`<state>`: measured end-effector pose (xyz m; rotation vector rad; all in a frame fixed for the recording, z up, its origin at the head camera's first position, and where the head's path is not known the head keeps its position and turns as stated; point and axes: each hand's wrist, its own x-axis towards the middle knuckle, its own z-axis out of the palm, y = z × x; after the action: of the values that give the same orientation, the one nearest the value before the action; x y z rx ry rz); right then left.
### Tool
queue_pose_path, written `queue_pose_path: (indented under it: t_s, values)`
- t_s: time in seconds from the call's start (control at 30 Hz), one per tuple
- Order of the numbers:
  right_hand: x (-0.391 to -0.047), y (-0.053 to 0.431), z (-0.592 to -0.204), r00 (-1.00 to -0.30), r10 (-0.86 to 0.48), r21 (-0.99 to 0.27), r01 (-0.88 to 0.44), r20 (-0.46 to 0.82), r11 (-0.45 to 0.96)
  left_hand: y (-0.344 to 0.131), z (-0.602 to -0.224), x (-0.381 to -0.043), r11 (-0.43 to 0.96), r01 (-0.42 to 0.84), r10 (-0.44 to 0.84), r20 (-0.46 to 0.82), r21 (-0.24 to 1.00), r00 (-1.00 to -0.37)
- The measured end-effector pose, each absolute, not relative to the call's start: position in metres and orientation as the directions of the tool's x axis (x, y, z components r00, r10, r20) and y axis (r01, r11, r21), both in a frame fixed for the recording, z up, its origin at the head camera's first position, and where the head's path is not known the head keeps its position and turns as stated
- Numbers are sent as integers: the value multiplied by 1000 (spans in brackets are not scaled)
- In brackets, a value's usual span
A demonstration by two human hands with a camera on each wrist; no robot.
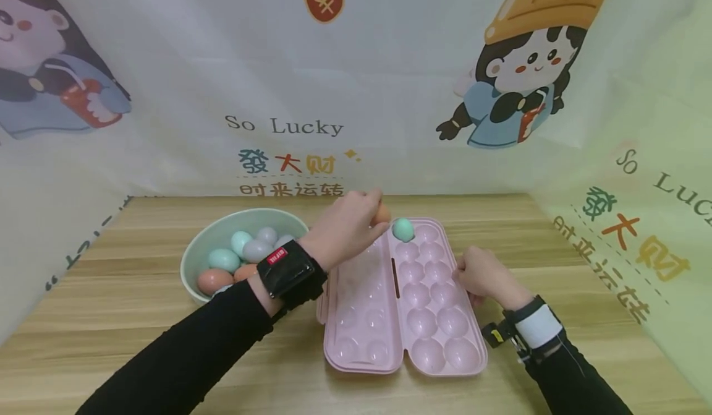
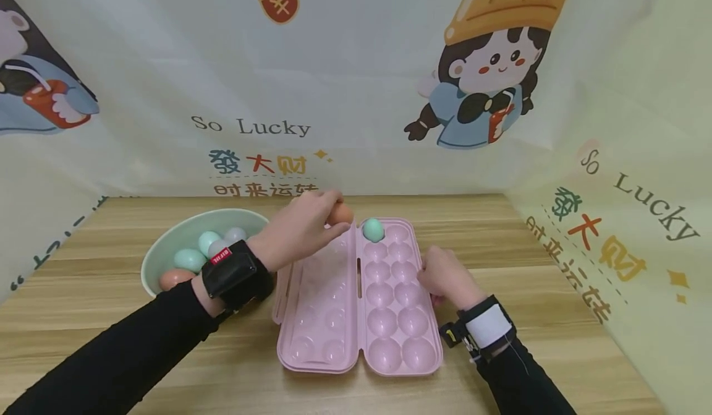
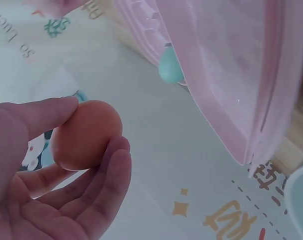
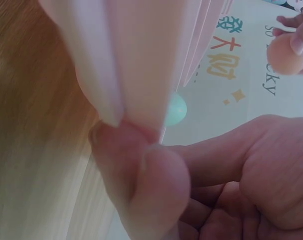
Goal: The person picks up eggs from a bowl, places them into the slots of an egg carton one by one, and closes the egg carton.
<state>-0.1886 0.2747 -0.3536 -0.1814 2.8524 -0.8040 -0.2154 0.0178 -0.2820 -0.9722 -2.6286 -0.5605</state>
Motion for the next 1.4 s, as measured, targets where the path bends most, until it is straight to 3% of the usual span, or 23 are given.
queue_pose_path:
  t_s: [0.6,1.2,1.4]
  values:
    - [-192,274,-353,-980,-132,-516,-37,-149,855,72,-272,-246,653,744,692,287,141,-662]
    - [-189,276,-356,-983,-117,-512,-27,-144,859,102,-287,-269,705,699,664,232,123,-711]
    - [-190,275,-355,-983,-128,-515,-43,-129,856,101,-286,-278,698,697,674,175,167,-717]
